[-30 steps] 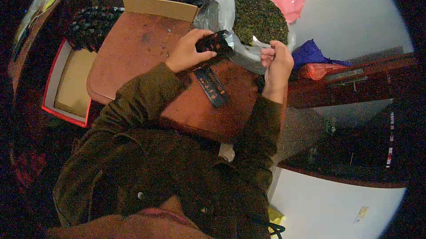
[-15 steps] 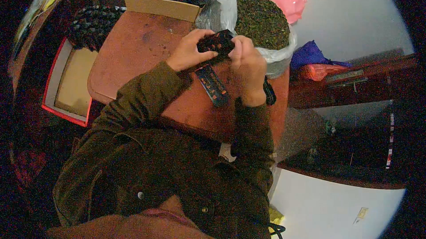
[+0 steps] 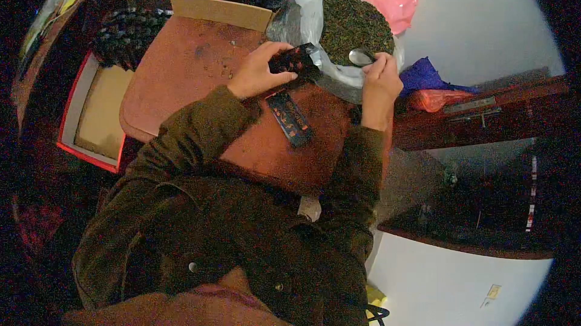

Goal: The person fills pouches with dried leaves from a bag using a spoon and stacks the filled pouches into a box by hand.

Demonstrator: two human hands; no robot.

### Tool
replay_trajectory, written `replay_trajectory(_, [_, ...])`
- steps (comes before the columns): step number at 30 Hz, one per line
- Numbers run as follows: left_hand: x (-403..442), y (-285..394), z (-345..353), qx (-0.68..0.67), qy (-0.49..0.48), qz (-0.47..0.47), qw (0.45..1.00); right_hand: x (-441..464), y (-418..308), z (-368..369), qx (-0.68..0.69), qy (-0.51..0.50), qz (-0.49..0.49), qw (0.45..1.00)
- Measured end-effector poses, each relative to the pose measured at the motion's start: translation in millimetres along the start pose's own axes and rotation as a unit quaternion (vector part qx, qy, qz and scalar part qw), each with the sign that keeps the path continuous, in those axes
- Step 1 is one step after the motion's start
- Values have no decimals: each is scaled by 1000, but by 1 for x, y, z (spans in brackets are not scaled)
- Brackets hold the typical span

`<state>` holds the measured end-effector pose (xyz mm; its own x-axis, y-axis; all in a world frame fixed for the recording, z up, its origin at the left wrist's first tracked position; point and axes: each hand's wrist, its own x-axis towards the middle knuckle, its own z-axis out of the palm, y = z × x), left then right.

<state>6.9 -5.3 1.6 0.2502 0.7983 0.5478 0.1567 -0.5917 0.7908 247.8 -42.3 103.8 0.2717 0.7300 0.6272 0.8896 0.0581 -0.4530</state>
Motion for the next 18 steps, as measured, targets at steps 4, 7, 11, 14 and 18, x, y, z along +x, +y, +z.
replay_trajectory(4, [1, 1, -1, 10, -7, 0, 1000, 6, 13, 27, -35, -6, -12, 999])
replay_trajectory(7, [2, -3, 1, 5, -4, 4, 1000, 2, 13, 50, -3, -27, 9, 1000])
replay_trajectory(11, [2, -4, 1, 6, 2, 13, 1000, -5, 10, 60, 166, -47, 73, 982])
replay_trajectory(14, [2, -6, 1, -1, -3, 13, 1000, -5, 14, 57, 263, -44, 128, 955])
replay_trajectory(18, [1, -7, 2, 1, 2, 11, 1000, 1, 18, 47, 355, -40, 219, 908])
